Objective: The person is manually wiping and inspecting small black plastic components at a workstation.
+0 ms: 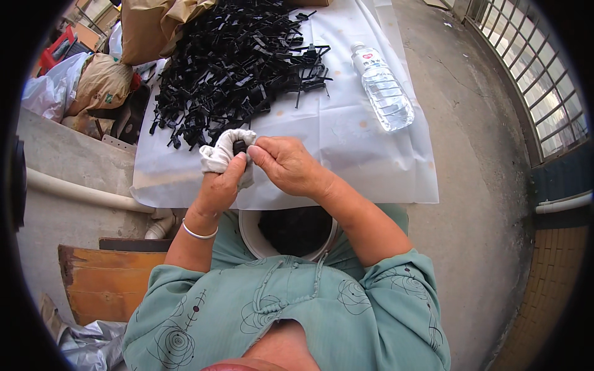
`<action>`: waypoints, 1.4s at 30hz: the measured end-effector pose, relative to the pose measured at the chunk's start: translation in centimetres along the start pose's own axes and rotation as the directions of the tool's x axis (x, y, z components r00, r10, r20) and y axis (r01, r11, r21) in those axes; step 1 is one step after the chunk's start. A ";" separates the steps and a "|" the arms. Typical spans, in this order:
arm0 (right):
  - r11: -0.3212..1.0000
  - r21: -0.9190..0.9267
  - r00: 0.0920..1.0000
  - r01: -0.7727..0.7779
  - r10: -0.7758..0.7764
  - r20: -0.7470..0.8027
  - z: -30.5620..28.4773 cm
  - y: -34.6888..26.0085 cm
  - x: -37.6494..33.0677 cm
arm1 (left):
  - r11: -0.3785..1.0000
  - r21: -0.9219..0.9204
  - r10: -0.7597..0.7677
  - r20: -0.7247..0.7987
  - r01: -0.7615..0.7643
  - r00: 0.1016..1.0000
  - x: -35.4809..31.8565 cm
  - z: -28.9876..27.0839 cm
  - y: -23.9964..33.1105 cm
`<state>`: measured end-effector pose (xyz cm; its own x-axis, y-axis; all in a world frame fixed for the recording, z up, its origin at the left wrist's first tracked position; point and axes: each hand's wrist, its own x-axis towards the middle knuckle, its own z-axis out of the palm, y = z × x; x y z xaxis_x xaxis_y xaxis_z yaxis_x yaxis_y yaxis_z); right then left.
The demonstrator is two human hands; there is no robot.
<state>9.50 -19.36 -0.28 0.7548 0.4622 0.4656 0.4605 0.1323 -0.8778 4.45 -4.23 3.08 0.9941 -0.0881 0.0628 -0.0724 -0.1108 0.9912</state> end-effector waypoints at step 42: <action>0.842 -0.530 0.991 -0.096 0.029 -0.132 -4.6 -0.6 -1.5 | 0.047 0.866 0.308 0.462 -0.498 0.832 13.5 -3.7 4.5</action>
<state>10.21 -24.21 0.08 0.8231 0.3461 0.4503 0.5634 -0.3977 -0.7241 17.87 -2.31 8.84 0.7678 -0.5644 0.3032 -0.5680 -0.8186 -0.0853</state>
